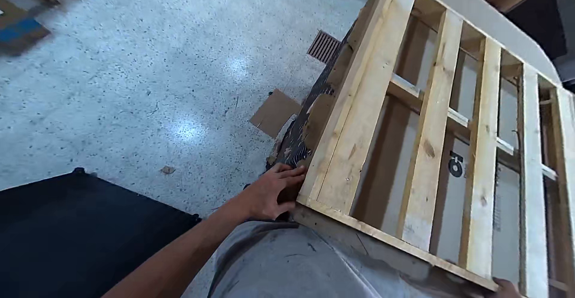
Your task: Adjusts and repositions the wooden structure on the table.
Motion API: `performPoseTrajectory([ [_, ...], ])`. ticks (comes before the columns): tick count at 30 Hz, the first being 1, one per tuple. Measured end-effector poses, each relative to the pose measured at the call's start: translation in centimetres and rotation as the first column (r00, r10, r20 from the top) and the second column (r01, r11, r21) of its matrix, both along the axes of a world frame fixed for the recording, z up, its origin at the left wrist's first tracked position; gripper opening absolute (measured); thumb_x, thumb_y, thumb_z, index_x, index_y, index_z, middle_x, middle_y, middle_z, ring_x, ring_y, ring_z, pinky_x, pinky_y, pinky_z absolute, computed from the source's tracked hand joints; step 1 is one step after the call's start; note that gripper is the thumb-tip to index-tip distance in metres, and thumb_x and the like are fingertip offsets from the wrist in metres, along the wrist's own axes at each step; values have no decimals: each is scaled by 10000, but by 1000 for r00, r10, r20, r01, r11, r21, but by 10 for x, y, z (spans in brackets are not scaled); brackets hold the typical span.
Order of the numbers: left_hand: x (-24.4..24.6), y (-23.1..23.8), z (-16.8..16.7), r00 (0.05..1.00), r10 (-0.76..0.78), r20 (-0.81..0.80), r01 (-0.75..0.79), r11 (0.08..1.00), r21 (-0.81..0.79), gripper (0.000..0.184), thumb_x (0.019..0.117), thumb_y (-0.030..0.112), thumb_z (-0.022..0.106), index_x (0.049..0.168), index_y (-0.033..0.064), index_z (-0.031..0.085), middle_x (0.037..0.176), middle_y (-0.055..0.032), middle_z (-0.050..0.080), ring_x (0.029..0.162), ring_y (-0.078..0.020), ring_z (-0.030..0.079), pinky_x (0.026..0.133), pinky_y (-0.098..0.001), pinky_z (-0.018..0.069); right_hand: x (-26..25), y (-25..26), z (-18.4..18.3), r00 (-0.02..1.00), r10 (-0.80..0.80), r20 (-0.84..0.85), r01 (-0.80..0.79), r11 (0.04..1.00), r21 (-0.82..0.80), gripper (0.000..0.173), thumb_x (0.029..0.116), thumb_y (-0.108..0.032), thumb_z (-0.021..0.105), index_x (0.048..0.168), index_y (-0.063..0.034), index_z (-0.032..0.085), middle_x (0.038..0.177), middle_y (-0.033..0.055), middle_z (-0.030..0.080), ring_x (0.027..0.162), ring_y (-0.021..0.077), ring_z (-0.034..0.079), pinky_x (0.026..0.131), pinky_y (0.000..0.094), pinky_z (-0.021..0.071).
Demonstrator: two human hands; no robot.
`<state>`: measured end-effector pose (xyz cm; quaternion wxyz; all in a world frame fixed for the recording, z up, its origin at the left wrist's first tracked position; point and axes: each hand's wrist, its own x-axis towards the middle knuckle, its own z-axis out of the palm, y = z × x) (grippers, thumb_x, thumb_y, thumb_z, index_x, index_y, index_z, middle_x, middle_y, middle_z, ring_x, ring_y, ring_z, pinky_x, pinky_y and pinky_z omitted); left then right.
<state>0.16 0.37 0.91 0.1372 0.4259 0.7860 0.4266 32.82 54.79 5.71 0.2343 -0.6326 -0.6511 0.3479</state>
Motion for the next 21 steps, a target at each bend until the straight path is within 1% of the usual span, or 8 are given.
performPoseTrajectory([
  [3,1,0,-4,998,9,-55,-8,1000,14,692,867,454,747,1472,161,581,1574,14,493,1403,-201,476,1141,-386,426,4,9,-15,991,-124,-47,125,992,10,538,933,-342,522,1373,-32,526,1289,194,589,1112,270,588,863,536,520],
  [6,2,2,-6,994,38,-104,-31,997,66,629,917,487,702,1441,149,616,1554,9,519,1367,-203,513,1117,-394,443,-1,7,-15,972,-224,-70,224,975,-15,626,879,-354,588,1415,-39,515,1366,213,569,1191,320,574,909,580,505],
  [9,0,1,-6,995,29,-100,-22,997,78,594,933,477,684,1433,160,627,1543,36,530,1341,-182,524,1103,-389,441,-1,12,-16,971,-235,-32,235,972,-8,607,884,-336,609,1401,-28,529,1358,223,574,1186,328,575,910,584,496],
  [12,-4,-2,-9,996,24,-86,-18,997,70,578,925,466,688,1420,172,640,1522,55,551,1316,-166,535,1085,-381,445,1,19,-19,969,-236,69,237,972,3,646,883,-381,619,1407,-14,533,1389,242,562,1246,364,558,949,608,485],
  [15,-7,0,-13,992,16,-127,-6,997,80,569,927,476,688,1408,172,652,1493,51,580,1289,-164,551,1073,-371,448,5,22,-16,967,-210,145,209,978,21,637,913,-400,601,1406,-2,536,1404,257,551,1283,383,539,987,620,457],
  [18,-6,0,-9,991,33,-128,-24,997,67,552,913,453,714,1387,174,669,1468,44,602,1282,-172,562,1069,-390,463,0,16,-12,970,-228,90,229,973,-8,629,880,-378,620,1368,12,554,1363,256,564,1229,376,556,934,616,477],
  [20,-6,-1,-7,992,42,-122,-37,998,42,549,908,463,716,1388,200,671,1474,61,596,1279,-161,560,1060,-388,468,-5,11,-6,962,-263,79,266,963,-30,686,857,-373,654,1395,32,524,1414,268,528,1281,395,527,971,625,466],
  [21,-7,0,-8,991,40,-130,-37,999,29,549,911,476,711,1390,212,670,1476,69,594,1273,-157,561,1050,-385,472,-5,11,-5,959,-272,82,275,961,-30,694,846,-372,661,1391,35,522,1408,269,530,1275,394,530,962,623,469],
])
